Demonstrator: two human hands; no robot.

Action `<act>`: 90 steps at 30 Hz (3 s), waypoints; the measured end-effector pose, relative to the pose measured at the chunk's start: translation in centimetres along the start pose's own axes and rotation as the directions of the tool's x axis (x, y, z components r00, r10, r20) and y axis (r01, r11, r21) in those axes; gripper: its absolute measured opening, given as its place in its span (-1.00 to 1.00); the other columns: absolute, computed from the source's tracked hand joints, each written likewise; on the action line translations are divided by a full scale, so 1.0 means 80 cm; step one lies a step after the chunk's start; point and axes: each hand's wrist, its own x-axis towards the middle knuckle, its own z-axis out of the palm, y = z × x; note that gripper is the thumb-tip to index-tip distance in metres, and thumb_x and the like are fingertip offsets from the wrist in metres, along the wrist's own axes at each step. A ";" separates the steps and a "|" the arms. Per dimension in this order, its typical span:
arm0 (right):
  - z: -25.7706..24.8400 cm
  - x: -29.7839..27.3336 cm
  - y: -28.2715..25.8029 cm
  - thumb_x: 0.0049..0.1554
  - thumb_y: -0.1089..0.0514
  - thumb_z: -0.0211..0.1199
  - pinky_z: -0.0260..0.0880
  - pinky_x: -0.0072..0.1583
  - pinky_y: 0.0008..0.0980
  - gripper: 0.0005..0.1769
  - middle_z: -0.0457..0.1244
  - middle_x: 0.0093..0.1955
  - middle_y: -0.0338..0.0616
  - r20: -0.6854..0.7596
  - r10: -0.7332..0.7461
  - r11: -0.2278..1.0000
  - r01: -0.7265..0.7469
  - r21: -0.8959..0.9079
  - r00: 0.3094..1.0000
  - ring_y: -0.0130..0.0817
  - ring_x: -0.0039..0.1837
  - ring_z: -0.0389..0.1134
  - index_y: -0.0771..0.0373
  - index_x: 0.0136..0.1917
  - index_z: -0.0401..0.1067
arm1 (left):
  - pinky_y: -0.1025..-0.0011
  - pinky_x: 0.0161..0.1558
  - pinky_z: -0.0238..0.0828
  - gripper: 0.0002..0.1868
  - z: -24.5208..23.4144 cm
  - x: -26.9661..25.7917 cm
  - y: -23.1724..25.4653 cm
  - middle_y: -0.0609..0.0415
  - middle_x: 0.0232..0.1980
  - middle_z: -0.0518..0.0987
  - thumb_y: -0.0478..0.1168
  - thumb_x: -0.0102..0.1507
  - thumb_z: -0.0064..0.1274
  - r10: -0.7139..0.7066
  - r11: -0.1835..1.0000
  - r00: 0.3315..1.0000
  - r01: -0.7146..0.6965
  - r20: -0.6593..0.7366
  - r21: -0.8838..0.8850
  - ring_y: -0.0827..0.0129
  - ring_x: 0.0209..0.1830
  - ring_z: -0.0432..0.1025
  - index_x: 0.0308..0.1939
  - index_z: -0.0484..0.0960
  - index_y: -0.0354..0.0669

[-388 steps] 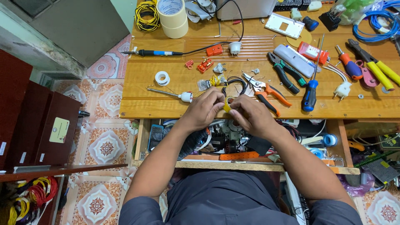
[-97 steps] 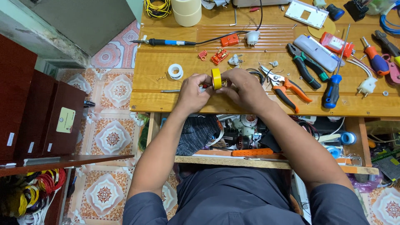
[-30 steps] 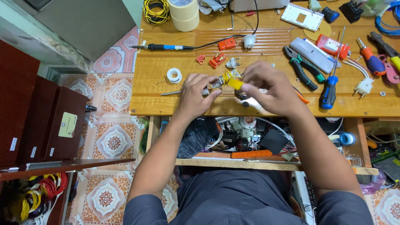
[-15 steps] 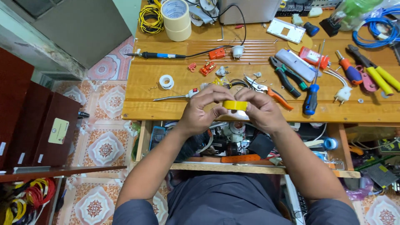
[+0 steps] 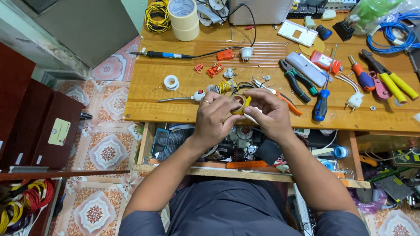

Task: Wiring and assembling electrical components on a workbench

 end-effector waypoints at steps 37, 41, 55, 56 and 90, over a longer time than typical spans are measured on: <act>0.002 0.002 -0.020 0.30 0.44 0.20 0.44 -0.24 -0.30 -0.89 0.24 -0.20 0.10 -0.203 -0.339 0.927 0.289 -0.241 0.919 -0.26 -0.28 0.35 0.53 -0.10 0.40 | 0.35 -0.17 0.39 -0.87 -0.018 0.006 0.030 0.16 -0.53 0.46 -0.09 0.26 0.24 0.042 0.977 0.993 -0.018 -0.109 0.211 0.19 -0.44 0.38 -0.20 0.65 0.01; -0.001 0.002 -0.018 0.33 0.44 0.15 0.45 -0.23 -0.31 -0.89 0.24 -0.19 0.11 -0.208 -0.340 0.932 0.298 -0.207 0.917 -0.22 -0.27 0.36 0.54 -0.08 0.36 | 0.38 -0.24 0.38 -0.91 -0.030 0.008 0.032 0.20 -0.63 0.38 -0.12 0.22 0.27 0.033 0.989 0.992 -0.015 -0.121 0.148 0.22 -0.51 0.32 -0.33 0.67 0.07; -0.029 0.007 -0.001 0.30 0.30 0.24 0.51 -0.02 -0.39 -0.79 0.32 -0.16 0.00 0.009 0.086 0.995 -0.086 -0.041 0.996 -0.37 -0.15 0.41 0.48 0.16 0.43 | 0.23 0.01 0.19 -0.83 -0.084 0.058 0.029 0.21 -0.55 0.50 -0.08 0.28 0.09 0.177 0.927 0.968 -0.225 0.179 0.300 0.25 -0.29 0.31 -0.35 0.73 0.06; -0.029 0.007 -0.004 0.27 0.27 0.29 0.49 0.06 -0.37 -0.70 0.34 -0.07 0.02 0.019 0.085 0.995 -0.084 -0.045 0.996 -0.35 -0.05 0.41 0.45 0.23 0.42 | 0.24 0.01 0.19 -0.85 -0.087 0.065 0.030 0.20 -0.55 0.53 -0.10 0.26 0.10 0.197 0.904 0.953 -0.268 0.231 0.332 0.25 -0.28 0.32 -0.34 0.74 0.04; 0.020 -0.003 -0.046 0.09 0.37 0.48 0.49 -0.04 -0.21 -0.85 0.43 -0.20 -0.04 0.014 -0.329 0.886 0.314 -0.341 0.944 -0.08 -0.12 0.50 0.26 -0.03 0.63 | 0.25 -0.18 0.27 -0.88 -0.029 0.055 -0.006 0.19 -0.56 0.50 -0.05 0.17 0.10 0.017 0.998 0.948 -0.037 0.318 0.055 0.17 -0.31 0.39 -0.43 0.61 0.10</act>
